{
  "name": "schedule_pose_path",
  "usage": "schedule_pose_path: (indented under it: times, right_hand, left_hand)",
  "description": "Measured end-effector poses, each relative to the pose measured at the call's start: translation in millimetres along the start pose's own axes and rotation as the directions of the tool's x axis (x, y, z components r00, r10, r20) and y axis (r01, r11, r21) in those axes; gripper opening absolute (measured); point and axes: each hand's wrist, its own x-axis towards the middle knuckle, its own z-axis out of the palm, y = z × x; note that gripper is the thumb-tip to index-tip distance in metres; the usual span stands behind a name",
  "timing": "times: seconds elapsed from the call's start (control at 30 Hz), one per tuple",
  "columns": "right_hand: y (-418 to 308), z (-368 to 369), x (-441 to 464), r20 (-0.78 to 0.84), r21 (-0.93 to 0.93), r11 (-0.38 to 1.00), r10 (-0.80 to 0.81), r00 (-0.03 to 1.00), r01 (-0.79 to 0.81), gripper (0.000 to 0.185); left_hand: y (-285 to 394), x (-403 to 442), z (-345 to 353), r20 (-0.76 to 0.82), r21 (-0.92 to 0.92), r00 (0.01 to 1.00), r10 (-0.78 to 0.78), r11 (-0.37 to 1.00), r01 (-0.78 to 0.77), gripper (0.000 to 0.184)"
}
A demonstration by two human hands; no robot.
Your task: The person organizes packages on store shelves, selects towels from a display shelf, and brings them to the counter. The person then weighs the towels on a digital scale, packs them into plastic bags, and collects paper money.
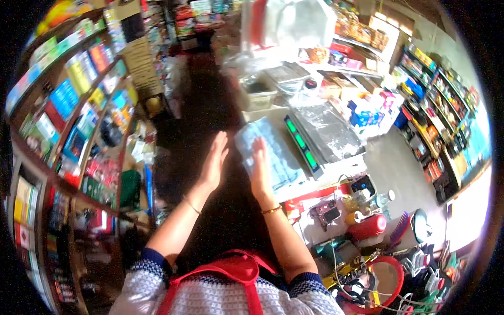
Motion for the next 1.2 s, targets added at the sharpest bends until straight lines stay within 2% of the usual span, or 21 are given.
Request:
schedule_pose_path:
  times: [0.2, 0.3, 0.33, 0.4, 0.43, 0.47, 0.53, 0.6, 0.67, 0.73, 0.8, 0.87, 0.9, 0.93, 0.97, 1.0, 1.07, 1.1, 1.13, 1.17, 1.2]
  right_hand:
    - [6, -93, 38, -0.251, -0.306, 0.952, -0.102, 0.963, 0.021, 0.059]
    - [29, -118, 45, -0.218, -0.714, 0.699, -0.181, 0.959, -0.03, 0.053]
    - [30, -121, 45, -0.175, -0.837, 0.545, -0.173, 0.969, -0.054, 0.054]
    - [50, -135, 44, -0.176, -0.984, -0.021, -0.064, 0.982, -0.178, 0.056]
    - [52, -132, 43, -0.095, -0.974, -0.193, -0.141, 0.985, -0.121, 0.056]
    - [51, -131, 46, -0.126, -0.969, -0.194, -0.148, 0.981, -0.153, 0.056]
    - [43, -125, 59, -0.173, -0.97, -0.162, -0.066, 0.983, -0.182, 0.055]
    - [42, -119, 75, -0.248, -0.948, -0.197, -0.04, 0.968, -0.251, 0.056]
    - [48, -105, 93, -0.324, -0.924, -0.189, -0.075, 0.943, -0.332, 0.057]
    - [45, -83, 124, -0.281, -0.957, -0.056, -0.058, 0.958, -0.284, 0.063]
    - [71, -87, 138, -0.191, -0.973, -0.11, -0.092, 0.977, -0.201, 0.062]
    - [77, -92, 141, -0.229, -0.965, -0.123, -0.047, 0.972, -0.233, 0.061]
    - [76, -94, 143, -0.248, -0.959, -0.143, -0.008, 0.969, -0.246, 0.061]
    - [77, -94, 141, -0.259, -0.955, -0.145, -0.007, 0.966, -0.257, 0.061]
    - [78, -97, 138, -0.292, -0.953, -0.081, -0.016, 0.956, -0.292, 0.061]
    - [80, -101, 137, -0.305, -0.951, -0.039, -0.017, 0.952, -0.305, 0.065]
    - [76, -104, 139, -0.318, -0.948, 0.001, -0.019, 0.948, -0.318, 0.069]
    - [68, -104, 147, -0.333, -0.935, 0.096, 0.097, 0.938, -0.342, 0.077]
    - [61, -105, 156, -0.33, -0.911, 0.187, 0.208, 0.921, -0.369, 0.086]
    - [63, -112, 162, -0.24, -0.925, 0.271, 0.126, 0.963, -0.266, 0.097]
    - [53, -110, 169, -0.188, -0.934, 0.288, 0.098, 0.977, -0.209, 0.09]
  left_hand:
    - [-79, 101, 51, 0.271, 0.204, 0.956, -0.111, 0.977, 0.055, 0.067]
    - [-123, 138, 57, 0.373, 0.352, 0.921, -0.11, 0.936, -0.031, 0.064]
    - [-138, 150, 54, 0.397, 0.347, 0.91, -0.12, 0.938, -0.028, 0.064]
    - [-173, 176, 43, 0.473, 0.586, 0.87, -0.14, 0.787, -0.192, 0.06]
    - [-185, 186, 39, 0.533, 0.651, 0.846, -0.005, 0.641, -0.407, 0.06]
    - [-194, 194, 31, 0.555, 0.64, 0.832, -0.02, 0.649, -0.412, 0.06]
    - [-173, 206, 27, 0.71, 0.703, 0.687, -0.156, 0.203, -0.681, 0.063]
    - [-179, 223, 20, 0.735, 0.67, 0.668, -0.121, 0.284, -0.686, 0.065]
    - [-169, 238, 13, 0.677, 0.736, 0.703, -0.218, 0.207, -0.644, 0.064]
    - [-174, 259, -4, 0.66, 0.751, 0.726, -0.193, 0.163, -0.639, 0.071]
    - [-173, 277, -23, 0.519, 0.816, 0.784, -0.34, 0.468, -0.338, 0.079]
    - [-183, 289, -40, 0.572, 0.74, 0.788, -0.228, 0.557, -0.377, 0.081]
    - [-164, 295, -38, 0.507, 0.736, 0.773, -0.382, 0.658, -0.157, 0.077]
    - [-153, 297, -40, 0.451, 0.706, 0.713, -0.537, 0.703, 0.083, 0.073]
    - [-175, 306, -54, 0.574, 0.563, 0.578, -0.581, 0.792, 0.237, 0.066]
    - [-153, 313, -47, 0.608, 0.614, 0.365, -0.705, 0.709, 0.348, 0.059]
    - [-131, 312, -36, 0.63, 0.658, 0.307, -0.713, 0.7, 0.277, 0.049]
    - [-133, 310, -35, 0.631, 0.657, 0.309, -0.712, 0.702, 0.275, 0.049]
    - [-136, 309, -33, 0.733, 0.531, 0.363, -0.576, 0.817, 0.225, 0.047]
    - [-137, 309, -30, 0.811, 0.388, 0.406, -0.422, 0.907, 0.166, 0.045]
    - [-131, 310, -22, 0.815, 0.387, 0.404, -0.416, 0.909, 0.154, 0.045]
